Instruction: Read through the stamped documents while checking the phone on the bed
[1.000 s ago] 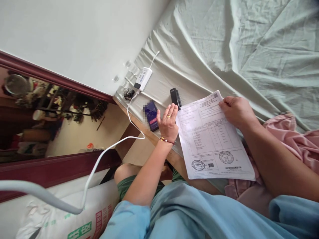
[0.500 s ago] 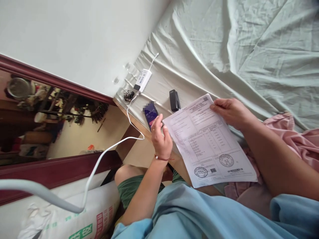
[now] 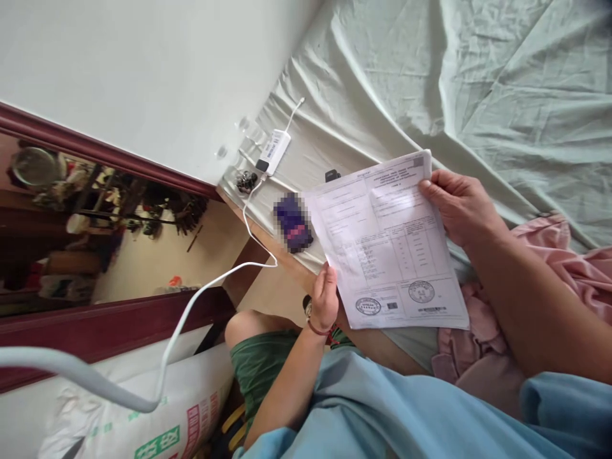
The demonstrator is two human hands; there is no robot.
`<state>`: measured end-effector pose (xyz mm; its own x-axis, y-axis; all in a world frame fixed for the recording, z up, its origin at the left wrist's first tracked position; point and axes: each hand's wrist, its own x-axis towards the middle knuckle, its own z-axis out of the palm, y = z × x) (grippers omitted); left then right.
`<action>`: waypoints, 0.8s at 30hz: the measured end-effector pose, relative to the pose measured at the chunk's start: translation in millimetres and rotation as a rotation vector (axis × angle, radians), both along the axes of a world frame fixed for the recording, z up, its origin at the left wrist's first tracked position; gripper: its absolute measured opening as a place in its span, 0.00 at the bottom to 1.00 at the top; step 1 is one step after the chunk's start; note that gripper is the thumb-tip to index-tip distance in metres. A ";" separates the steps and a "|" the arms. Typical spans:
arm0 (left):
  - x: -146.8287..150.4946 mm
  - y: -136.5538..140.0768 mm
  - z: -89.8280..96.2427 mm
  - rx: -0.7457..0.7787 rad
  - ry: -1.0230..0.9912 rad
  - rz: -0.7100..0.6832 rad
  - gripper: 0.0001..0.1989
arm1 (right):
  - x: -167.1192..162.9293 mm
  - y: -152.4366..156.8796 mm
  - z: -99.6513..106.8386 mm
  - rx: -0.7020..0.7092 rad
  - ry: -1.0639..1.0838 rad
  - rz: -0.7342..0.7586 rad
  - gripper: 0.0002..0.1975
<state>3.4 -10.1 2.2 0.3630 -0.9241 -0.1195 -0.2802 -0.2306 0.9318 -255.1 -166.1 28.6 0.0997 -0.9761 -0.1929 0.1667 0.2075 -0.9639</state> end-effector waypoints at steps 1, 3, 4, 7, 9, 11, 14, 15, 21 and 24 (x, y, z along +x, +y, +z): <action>-1.0 2.6 -2.1 0.011 -0.039 -0.018 0.26 | 0.9 -0.2 0.1 -0.015 0.029 -0.031 0.08; -2.0 6.3 -5.2 0.019 -0.102 -0.034 0.25 | 2.8 -0.2 1.2 -0.026 0.080 -0.085 0.08; -2.4 7.2 -6.2 0.012 -0.146 -0.031 0.25 | 3.9 0.0 2.2 -0.021 0.097 -0.101 0.08; -4.1 6.7 -7.2 -0.023 -0.252 -0.005 0.26 | 6.6 0.7 4.0 -0.016 0.124 -0.125 0.08; -5.6 5.4 -7.1 -0.032 -0.277 0.014 0.26 | 7.6 0.6 2.8 -0.031 0.148 -0.142 0.08; -6.9 4.3 -6.9 -0.031 -0.285 0.039 0.27 | 7.4 -0.2 -0.6 -0.039 0.158 -0.151 0.06; -7.2 3.6 -6.8 -0.034 -0.291 0.056 0.28 | 5.3 -1.4 -6.5 -0.055 0.200 -0.134 0.05; -7.0 3.5 -7.0 -0.035 -0.289 0.057 0.29 | 4.4 -1.5 -7.7 -0.070 0.241 -0.129 0.05; -4.8 3.2 -8.5 -0.053 -0.269 0.067 0.26 | 2.5 0.3 -5.2 -0.100 0.450 -0.104 0.06; -4.7 2.7 -7.4 -0.069 -0.285 0.058 0.22 | 3.7 0.8 -3.4 -0.079 0.415 -0.119 0.07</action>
